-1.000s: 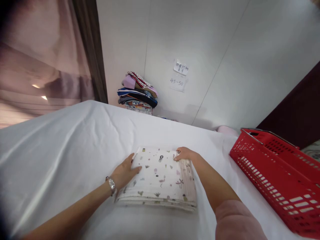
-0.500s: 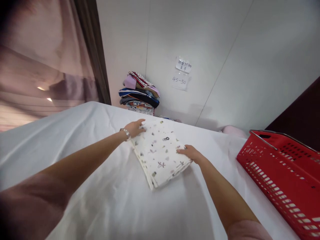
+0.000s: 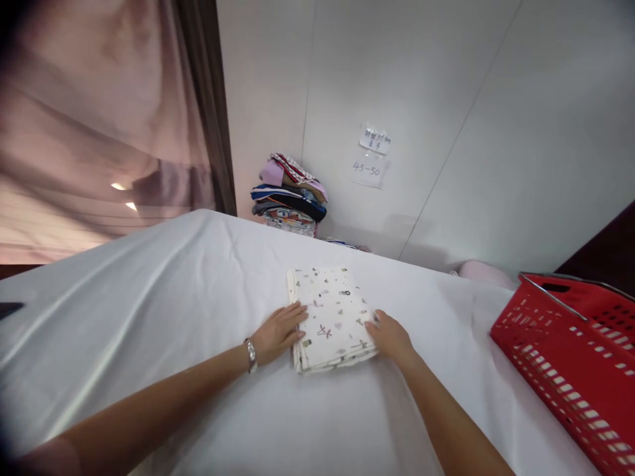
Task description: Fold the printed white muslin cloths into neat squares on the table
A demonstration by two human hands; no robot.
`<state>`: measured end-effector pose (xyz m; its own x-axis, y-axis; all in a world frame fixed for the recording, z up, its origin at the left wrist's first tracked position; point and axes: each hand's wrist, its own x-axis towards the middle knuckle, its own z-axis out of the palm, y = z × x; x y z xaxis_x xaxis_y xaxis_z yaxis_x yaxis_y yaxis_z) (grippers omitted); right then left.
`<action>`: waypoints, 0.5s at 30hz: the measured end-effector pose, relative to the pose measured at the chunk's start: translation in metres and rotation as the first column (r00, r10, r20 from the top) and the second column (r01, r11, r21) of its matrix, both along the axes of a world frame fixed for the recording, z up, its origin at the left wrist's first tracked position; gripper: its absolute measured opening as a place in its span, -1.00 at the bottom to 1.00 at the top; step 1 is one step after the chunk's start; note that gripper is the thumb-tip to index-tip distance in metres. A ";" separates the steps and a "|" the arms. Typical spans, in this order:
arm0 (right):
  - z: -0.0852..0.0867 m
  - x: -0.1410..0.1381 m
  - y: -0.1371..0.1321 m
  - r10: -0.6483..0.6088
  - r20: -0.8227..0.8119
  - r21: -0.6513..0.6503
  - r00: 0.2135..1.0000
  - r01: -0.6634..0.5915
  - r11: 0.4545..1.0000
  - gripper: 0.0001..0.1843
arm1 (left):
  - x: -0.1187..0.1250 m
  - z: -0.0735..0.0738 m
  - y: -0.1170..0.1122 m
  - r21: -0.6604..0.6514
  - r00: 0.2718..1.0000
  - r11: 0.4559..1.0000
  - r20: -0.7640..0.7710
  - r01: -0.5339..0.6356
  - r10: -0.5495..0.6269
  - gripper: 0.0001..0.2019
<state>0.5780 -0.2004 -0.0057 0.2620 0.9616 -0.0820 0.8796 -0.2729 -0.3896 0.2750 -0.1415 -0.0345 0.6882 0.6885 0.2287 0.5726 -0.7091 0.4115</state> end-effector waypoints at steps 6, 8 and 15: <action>-0.011 -0.045 -0.024 0.363 0.267 0.234 0.893 -0.426 0.874 -0.45 | -0.005 0.006 0.001 0.003 0.993 0.998 0.099 -0.066 0.066 -0.67; -0.025 -0.055 -0.031 0.460 0.302 0.171 0.835 -0.522 0.835 -0.45 | 0.002 0.012 0.007 -0.042 0.985 0.994 0.134 -0.099 0.104 -0.69; -0.034 -0.066 -0.036 0.465 0.335 0.164 0.819 -0.537 0.827 -0.48 | 0.017 0.022 0.072 -0.314 0.827 0.800 0.074 -0.511 0.558 -0.72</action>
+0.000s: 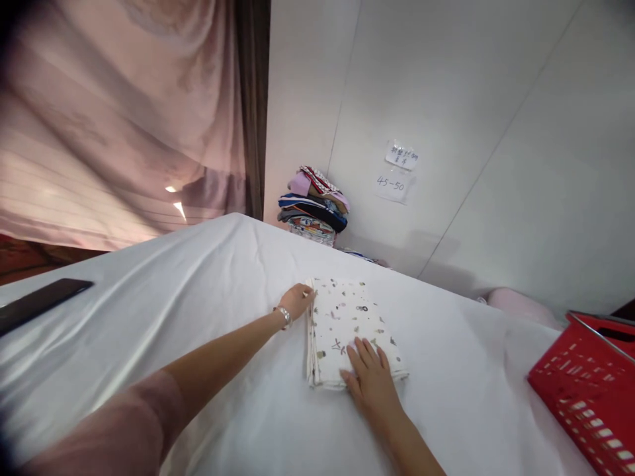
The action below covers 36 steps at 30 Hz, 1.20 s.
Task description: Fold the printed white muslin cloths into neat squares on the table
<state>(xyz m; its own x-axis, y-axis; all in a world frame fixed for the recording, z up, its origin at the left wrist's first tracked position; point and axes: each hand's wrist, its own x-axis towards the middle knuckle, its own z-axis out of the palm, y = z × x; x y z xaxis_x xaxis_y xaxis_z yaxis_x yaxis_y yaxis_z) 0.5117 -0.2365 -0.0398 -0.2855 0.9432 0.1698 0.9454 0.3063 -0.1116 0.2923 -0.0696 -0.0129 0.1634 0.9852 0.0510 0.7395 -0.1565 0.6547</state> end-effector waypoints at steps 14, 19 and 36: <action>-0.013 -0.055 -0.007 0.252 -0.026 0.099 0.967 -0.248 0.964 -0.28 | 0.018 -0.010 0.058 -0.185 0.962 0.947 -0.126 -0.263 0.242 -0.54; -0.005 -0.054 -0.007 0.265 -0.034 0.056 0.964 -0.262 0.963 -0.32 | 0.016 -0.010 0.058 -0.189 0.957 0.945 -0.170 -0.267 0.236 -0.62; -0.001 -0.053 -0.012 0.254 -0.081 0.027 0.964 -0.253 0.967 -0.38 | 0.032 -0.023 -0.001 0.033 0.928 0.982 -0.333 0.186 -0.165 -0.51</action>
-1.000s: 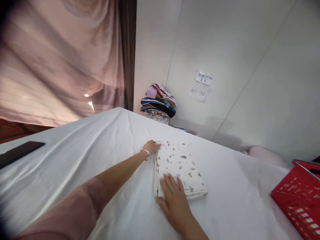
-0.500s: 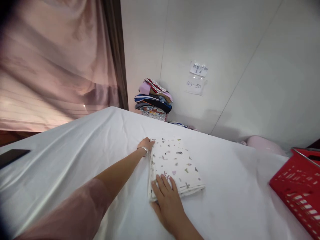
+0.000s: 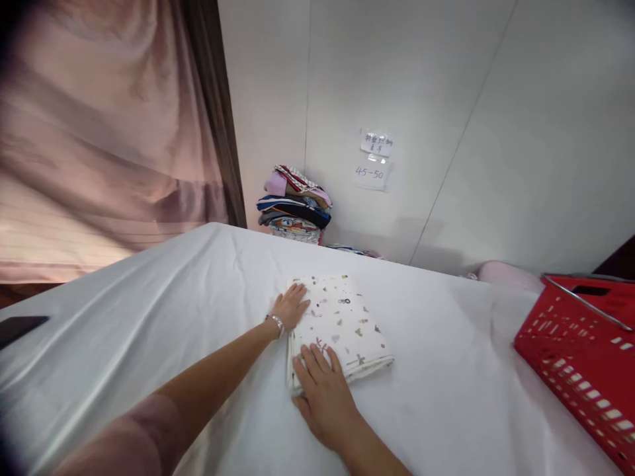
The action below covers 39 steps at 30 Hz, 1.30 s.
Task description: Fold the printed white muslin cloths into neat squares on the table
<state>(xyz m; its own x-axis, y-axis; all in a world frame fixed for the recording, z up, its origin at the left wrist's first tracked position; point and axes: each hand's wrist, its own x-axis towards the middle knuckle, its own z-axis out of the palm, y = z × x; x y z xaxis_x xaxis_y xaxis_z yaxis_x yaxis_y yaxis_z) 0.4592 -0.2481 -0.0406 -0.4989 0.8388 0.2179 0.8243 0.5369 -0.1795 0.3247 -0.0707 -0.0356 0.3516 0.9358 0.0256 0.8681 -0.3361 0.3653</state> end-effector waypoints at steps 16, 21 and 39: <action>0.032 0.064 0.029 -0.464 -0.296 -0.148 0.835 0.440 0.886 -0.53 | -0.011 0.008 -0.023 -0.147 0.869 0.940 0.359 -0.307 0.340 -0.42; 0.028 0.108 0.069 -0.773 -0.150 -0.441 0.616 0.659 0.610 -0.32 | -0.009 0.012 -0.035 -0.386 0.776 0.878 0.445 -0.285 0.448 -0.47; 0.027 0.100 -0.011 -0.815 -0.322 -0.847 0.481 0.238 0.476 -0.53 | -0.035 0.021 -0.063 -0.611 0.713 0.788 0.519 -0.076 0.472 -0.48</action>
<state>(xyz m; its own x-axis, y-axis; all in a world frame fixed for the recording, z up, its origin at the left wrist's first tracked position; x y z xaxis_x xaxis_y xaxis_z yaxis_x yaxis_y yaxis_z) 0.5589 -0.2589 -0.0139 0.1434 0.8776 -0.4574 0.3731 -0.4760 -0.7964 0.2894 -0.1334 -0.0149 0.1613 0.9134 -0.3737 0.3894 0.2890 0.8746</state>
